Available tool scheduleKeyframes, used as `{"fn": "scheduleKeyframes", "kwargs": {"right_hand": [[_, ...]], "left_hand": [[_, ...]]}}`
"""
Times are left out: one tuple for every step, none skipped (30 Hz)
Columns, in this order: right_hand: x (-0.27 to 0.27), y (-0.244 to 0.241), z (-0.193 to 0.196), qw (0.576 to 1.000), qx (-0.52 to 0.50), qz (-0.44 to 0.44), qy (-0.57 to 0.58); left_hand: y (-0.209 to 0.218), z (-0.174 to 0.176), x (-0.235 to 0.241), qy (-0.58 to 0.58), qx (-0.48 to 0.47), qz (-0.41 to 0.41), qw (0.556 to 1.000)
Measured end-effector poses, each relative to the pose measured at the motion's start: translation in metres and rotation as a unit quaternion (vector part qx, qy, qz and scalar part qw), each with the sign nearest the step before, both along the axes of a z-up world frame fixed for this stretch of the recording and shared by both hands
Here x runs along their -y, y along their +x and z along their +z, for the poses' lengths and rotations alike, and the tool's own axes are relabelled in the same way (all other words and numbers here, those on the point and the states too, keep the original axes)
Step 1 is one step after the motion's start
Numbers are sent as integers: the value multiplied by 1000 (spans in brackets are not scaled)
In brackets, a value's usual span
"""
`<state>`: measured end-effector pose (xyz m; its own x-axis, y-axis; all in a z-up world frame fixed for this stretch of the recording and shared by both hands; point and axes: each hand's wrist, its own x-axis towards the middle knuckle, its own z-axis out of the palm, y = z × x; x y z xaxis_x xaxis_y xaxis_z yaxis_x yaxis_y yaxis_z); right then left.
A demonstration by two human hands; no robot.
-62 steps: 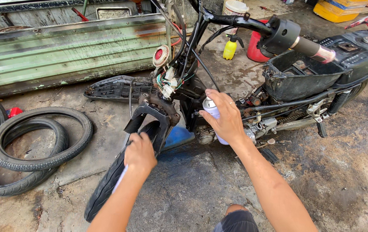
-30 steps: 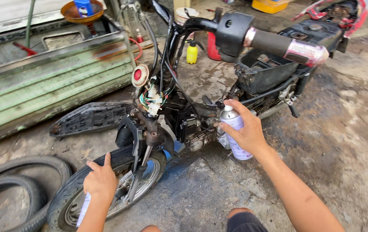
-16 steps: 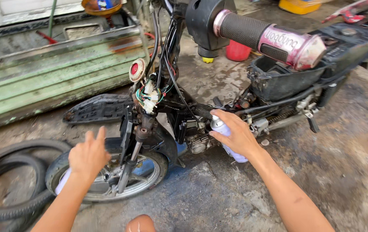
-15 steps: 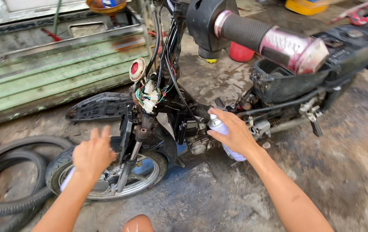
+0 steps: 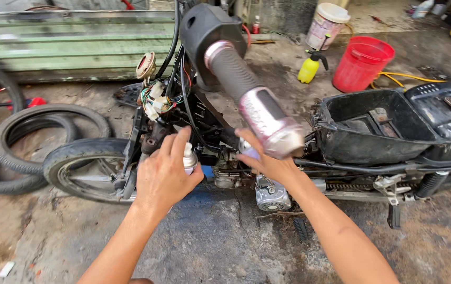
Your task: The person sprays a cleaning agent from two aerosol cans onto various parts of a disassembled motorcycle, including the engine, frame, handlebars, and front fork. The person moves around the bike to reach different areas while applying the spray.
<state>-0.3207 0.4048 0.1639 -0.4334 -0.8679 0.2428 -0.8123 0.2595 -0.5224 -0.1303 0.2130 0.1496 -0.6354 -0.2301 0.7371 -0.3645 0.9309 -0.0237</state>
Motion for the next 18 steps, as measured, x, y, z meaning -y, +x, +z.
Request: {"fn": "scheduleKeyframes", "kwargs": {"right_hand": [[8, -13, -27, 1000, 0, 11, -1], [16, -25, -54, 985, -93, -28, -142], [27, -37, -79, 939, -182, -67, -285], [20, -38, -80, 938, -179, -59, -291], [14, -39, -82, 934, -232, 12, -271], [9, -39, -85, 922, -284, 82, -250], [2, -43, -97, 922, -281, 88, -253], [-4, -46, -109, 920, -309, 91, -222], [-10, -51, -121, 917, -339, 94, -190], [-11, -53, -127, 916, -338, 99, -193], [-11, -55, -132, 919, -331, 92, -192], [-10, -57, -139, 923, -323, 84, -191], [-4, -52, -133, 923, -320, 89, -193], [1, -48, -128, 910, -324, 90, -244], [5, -45, -124, 894, -328, 87, -293], [8, -41, -126, 894, -325, 89, -293], [11, -36, -128, 890, -313, 83, -321], [15, -31, -129, 884, -300, 77, -349]], "left_hand": [[5, 17, -12, -1, 0, 11, 1000], [11, 34, -23, -19, -23, -7, 1000], [15, 53, -34, -41, -46, -27, 998], [20, 72, -44, -45, -45, -17, 998], [25, 90, -54, -37, -20, -41, 998], [31, 107, -63, -30, 6, -64, 997], [36, 120, -72, -31, 7, -56, 998], [40, 134, -80, 42, 15, -66, 997], [43, 147, -88, 116, 20, -77, 990], [47, 150, -92, 115, 18, -71, 991], [50, 154, -97, 110, 0, -70, 991], [53, 157, -100, 104, -18, -69, 992], [54, 160, -103, 104, -17, -63, 992], [55, 163, -105, 66, 16, -72, 995], [54, 165, -107, 28, 50, -83, 995], [53, 165, -107, 29, 52, -81, 995], [52, 166, -107, 38, 41, -110, 992], [51, 167, -107, 48, 31, -138, 989]]}}
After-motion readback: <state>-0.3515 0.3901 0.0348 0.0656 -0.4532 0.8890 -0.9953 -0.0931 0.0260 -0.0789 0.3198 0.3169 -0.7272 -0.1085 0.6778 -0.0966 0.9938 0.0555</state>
